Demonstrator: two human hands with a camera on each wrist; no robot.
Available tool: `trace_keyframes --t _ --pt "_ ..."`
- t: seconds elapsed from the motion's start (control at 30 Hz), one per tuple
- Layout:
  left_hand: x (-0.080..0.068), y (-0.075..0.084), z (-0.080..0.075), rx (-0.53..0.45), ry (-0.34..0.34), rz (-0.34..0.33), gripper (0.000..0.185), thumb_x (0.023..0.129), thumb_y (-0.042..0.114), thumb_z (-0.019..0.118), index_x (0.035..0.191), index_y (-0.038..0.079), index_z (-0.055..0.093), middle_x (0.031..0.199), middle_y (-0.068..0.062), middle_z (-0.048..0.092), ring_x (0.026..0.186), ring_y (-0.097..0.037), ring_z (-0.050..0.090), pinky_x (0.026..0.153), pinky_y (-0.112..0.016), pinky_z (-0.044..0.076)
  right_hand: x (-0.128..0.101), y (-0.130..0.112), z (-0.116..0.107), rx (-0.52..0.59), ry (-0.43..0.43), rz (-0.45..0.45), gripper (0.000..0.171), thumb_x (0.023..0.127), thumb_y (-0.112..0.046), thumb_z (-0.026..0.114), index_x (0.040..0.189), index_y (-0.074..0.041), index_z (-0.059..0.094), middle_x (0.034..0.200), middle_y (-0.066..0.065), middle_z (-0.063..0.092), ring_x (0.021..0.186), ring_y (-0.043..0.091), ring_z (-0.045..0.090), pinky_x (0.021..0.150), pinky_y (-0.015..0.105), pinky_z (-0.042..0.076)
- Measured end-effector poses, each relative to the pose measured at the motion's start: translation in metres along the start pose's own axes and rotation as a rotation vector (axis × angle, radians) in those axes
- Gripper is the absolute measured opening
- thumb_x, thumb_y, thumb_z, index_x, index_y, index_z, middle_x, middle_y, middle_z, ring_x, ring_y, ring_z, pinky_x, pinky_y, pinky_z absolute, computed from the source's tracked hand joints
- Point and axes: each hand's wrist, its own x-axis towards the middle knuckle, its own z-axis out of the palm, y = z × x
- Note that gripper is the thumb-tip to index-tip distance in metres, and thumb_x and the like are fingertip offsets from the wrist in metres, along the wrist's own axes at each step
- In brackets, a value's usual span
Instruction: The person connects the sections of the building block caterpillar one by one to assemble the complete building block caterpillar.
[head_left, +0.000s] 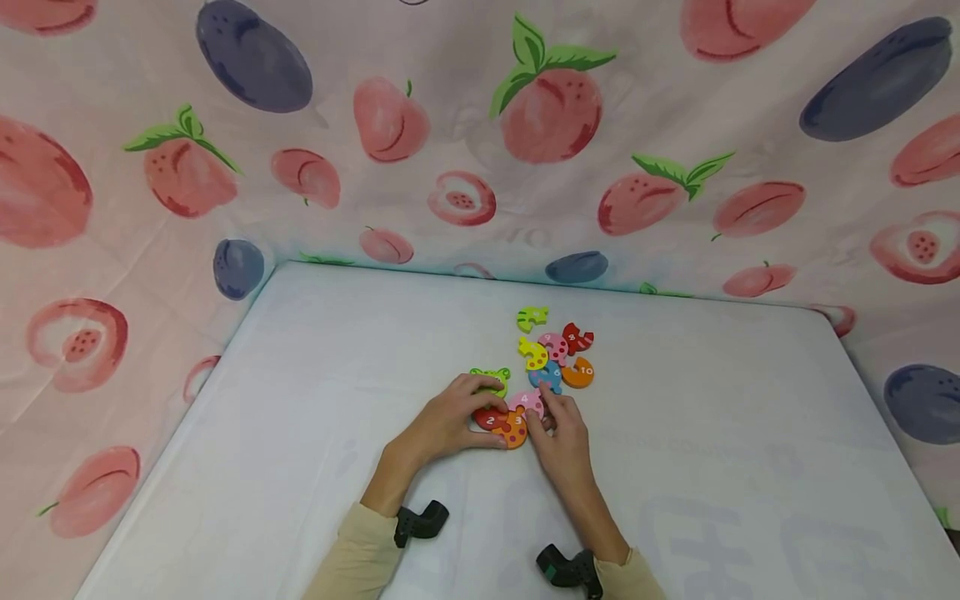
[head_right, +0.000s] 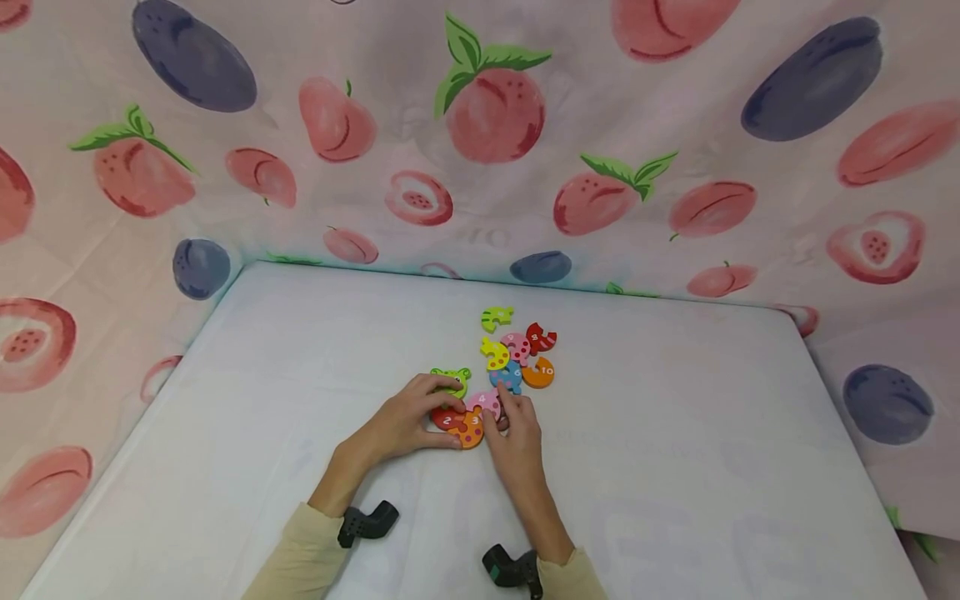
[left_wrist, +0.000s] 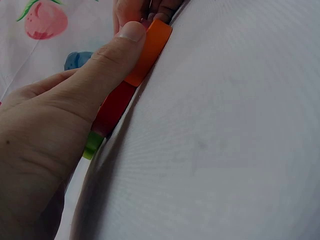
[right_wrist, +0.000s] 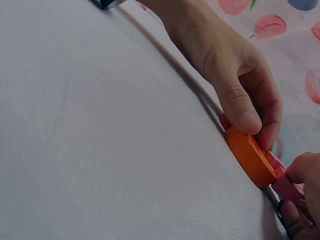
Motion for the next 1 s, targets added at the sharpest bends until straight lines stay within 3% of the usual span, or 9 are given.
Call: trace_keyframes --t 1.0 --pt "-0.0005 -0.0003 0.0009 0.011 0.006 0.027 0.045 0.072 0.056 0.068 0.112 0.035 0.06 0.13 0.008 0.048 0.124 -0.01 0.039 0.098 -0.031 0.045 0.0 -0.0037 -0.0028 -0.069 -0.062 0.013 0.053 0.089 -0.028 0.06 0.138 -0.017 0.043 0.104 0.004 0.047 0.081 0.011 0.047 0.068 0.008 0.044"
